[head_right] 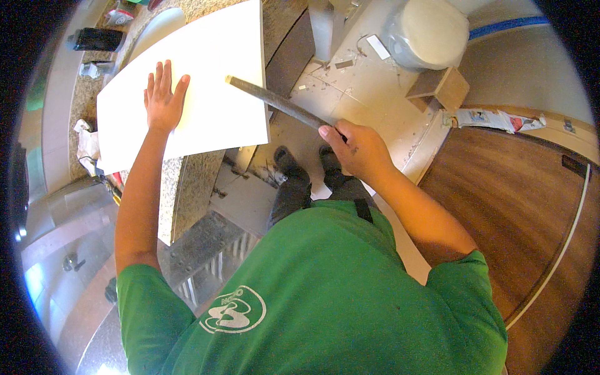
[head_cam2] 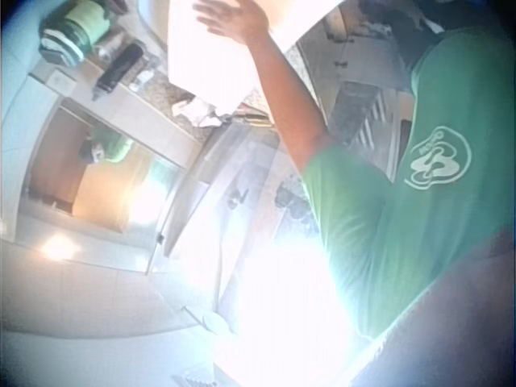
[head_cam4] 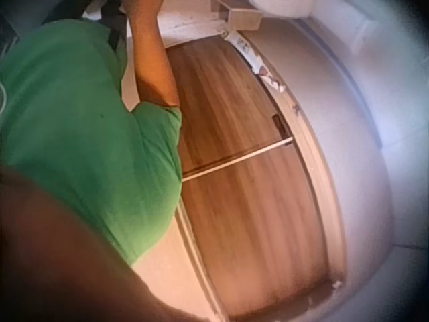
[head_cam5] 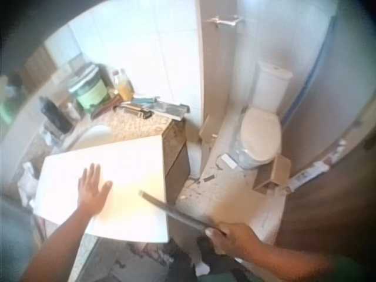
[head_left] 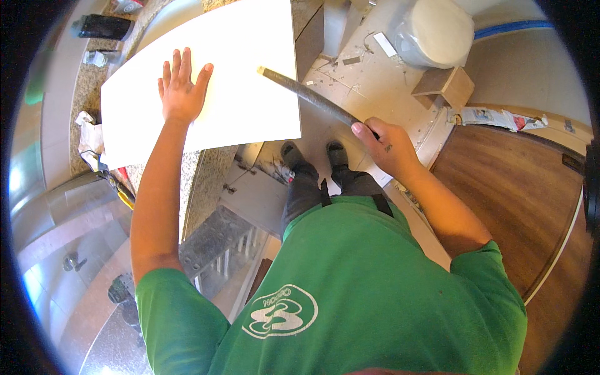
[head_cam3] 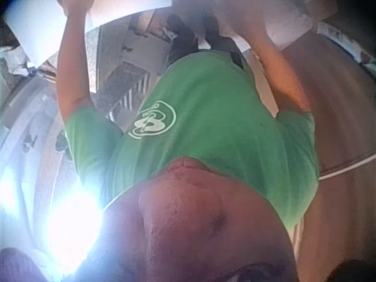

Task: The person uses a metal file to smooth the edges of a white rectangular board placed on a bathroom countertop. They repeatedly file each edge, repositioning the board to access different sides while maintaining a steady hand.

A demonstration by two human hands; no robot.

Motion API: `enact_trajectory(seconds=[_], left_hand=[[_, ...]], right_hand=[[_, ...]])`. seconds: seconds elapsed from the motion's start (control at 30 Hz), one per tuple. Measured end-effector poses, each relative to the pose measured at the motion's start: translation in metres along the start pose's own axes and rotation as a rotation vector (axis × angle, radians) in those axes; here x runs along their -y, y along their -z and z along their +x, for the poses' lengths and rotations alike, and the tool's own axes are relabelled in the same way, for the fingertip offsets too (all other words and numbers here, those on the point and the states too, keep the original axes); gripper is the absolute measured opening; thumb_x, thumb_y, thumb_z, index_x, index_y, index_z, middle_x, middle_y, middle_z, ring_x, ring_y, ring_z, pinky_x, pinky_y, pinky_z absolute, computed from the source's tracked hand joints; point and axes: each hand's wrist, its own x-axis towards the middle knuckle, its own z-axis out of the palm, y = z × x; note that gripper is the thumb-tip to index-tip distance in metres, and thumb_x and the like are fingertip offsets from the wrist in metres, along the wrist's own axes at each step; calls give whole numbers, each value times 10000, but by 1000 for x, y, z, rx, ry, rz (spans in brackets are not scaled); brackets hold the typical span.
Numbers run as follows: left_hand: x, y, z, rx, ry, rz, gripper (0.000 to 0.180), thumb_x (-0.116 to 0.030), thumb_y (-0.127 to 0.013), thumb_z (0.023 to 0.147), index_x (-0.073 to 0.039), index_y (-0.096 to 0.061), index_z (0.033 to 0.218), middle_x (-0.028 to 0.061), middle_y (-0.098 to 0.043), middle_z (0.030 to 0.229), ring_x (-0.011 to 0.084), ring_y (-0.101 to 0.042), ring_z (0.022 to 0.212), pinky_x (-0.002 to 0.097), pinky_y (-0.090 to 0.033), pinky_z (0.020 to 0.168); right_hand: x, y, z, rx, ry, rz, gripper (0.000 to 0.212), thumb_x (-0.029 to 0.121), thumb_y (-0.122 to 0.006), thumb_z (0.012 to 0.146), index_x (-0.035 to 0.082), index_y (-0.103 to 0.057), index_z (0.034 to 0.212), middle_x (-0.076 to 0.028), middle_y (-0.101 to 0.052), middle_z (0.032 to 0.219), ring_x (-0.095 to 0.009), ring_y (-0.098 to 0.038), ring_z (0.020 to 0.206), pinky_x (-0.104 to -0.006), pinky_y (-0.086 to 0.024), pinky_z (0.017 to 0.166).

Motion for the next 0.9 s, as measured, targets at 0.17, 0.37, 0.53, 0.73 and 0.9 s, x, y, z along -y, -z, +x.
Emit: enact_trajectory(seconds=[0.17,0.37,0.53,0.73,0.9], left_hand=[[1,-1,0,-21,-11,15,904,-795,-322,976,-217,-214,1663,70,-160,1735,320,-88,1602,502,-60,1292],[1,1,1,-21,-15,16,904,-796,-315,977,-214,-218,1662,70,-165,1734,325,-93,1601,509,-64,1291],[1,0,1,-9,-11,9,899,-786,-329,980,-212,-217,1663,71,-160,1735,329,-93,1601,510,-65,1289],[0,0,1,-9,-16,-4,890,-771,-346,985,-210,-218,1663,79,-172,1733,337,-101,1599,519,-68,1285],[3,-2,3,-15,-28,5,881,-758,-364,989,-205,-228,1661,94,-182,1729,352,-105,1597,535,-73,1280]], right_hand=[[10,-5,82,-115,136,-15,660,634,-499,1014,20,-622,804,-230,-607,687,-408,-613,650,-490,-480,627],[-10,-3,88,-118,123,119,692,675,-513,990,19,-626,800,-185,-575,647,-314,-575,610,-454,-462,613],[-28,-8,3,-78,56,138,557,501,-585,1030,3,-604,782,-147,-508,643,-218,-505,610,-397,-427,591],[-24,-4,4,-56,59,136,498,416,-597,1048,-3,-597,779,-131,-454,624,-197,-454,591,-372,-403,571],[-24,-4,22,-12,54,73,545,483,-588,1032,6,-612,770,-205,-544,623,-322,-544,564,-423,-445,576]])
